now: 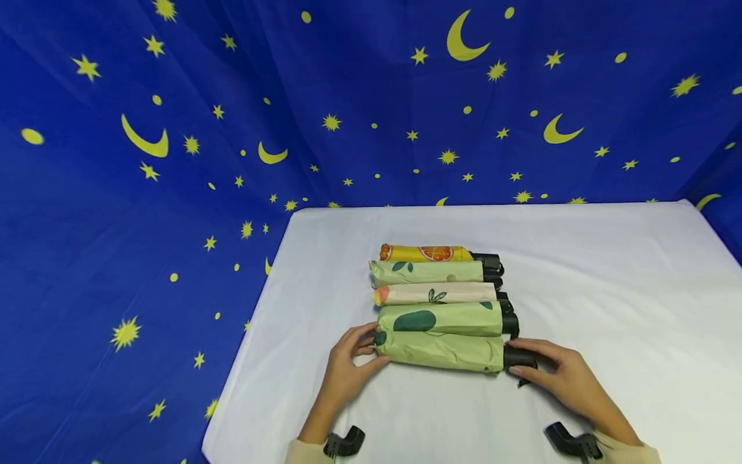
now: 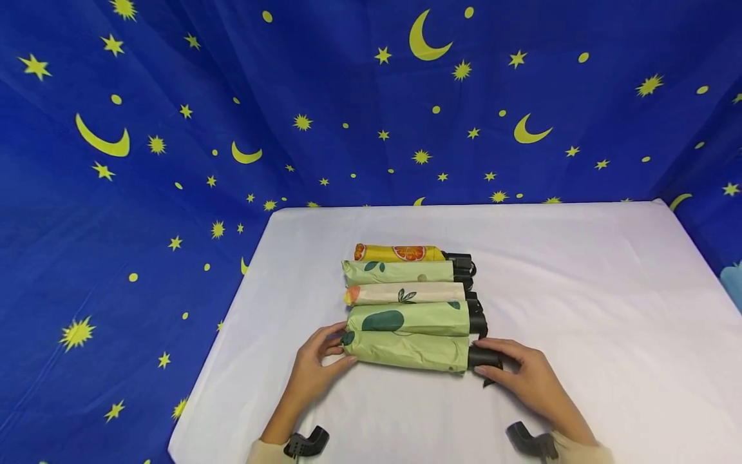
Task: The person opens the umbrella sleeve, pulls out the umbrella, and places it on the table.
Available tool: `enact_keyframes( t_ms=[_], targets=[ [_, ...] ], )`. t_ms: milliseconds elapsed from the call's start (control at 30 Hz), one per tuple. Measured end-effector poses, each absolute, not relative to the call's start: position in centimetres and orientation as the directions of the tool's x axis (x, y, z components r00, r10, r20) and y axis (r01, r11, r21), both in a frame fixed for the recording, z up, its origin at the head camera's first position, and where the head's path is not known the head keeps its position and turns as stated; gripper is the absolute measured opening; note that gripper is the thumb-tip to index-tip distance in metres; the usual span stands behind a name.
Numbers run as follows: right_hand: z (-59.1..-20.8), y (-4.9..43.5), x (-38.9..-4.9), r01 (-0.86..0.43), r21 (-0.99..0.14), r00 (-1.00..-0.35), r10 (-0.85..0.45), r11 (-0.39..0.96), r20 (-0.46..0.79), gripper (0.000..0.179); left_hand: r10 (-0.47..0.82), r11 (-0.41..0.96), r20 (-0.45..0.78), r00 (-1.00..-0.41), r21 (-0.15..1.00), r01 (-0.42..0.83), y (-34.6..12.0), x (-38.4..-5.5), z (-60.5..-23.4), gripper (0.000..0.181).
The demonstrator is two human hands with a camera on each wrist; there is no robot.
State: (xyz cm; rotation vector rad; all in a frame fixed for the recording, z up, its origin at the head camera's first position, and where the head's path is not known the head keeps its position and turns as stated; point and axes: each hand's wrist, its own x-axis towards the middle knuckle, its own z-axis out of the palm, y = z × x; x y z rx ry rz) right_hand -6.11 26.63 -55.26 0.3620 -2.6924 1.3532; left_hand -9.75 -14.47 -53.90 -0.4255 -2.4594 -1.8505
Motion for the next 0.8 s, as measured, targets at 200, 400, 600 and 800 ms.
enact_keyframes(
  t_ms=[200,400,600,800],
  targets=[
    [-55.4,26.8,-6.1,-0.281,-0.756,-0.96,-0.174,0.591,0.221,0.046,0.173,0.263,0.18,-0.968,0.939,0.221,-14.3,-9.8,-54.2,0.064],
    [-55.5,26.8,-6.4,-0.275,-0.749,-0.961,-0.165,0.603,0.22,0.044,0.159,0.218,0.219,-0.963,0.943,0.251,-14.6,-10.0,-55.2,0.063],
    [-55.5,26.7,-6.4,-0.226,-0.746,-0.974,-0.12,0.626,0.194,0.043,0.165,0.2,0.241,-0.956,0.941,0.272,-14.5,-10.0,-55.3,0.062],
    [-55.7,26.4,-6.6,-0.239,-0.733,-0.969,-0.109,0.637,0.222,0.043,0.149,0.208,0.251,-0.956,0.938,0.279,-14.4,-10.2,-55.4,0.062]
  ],
)
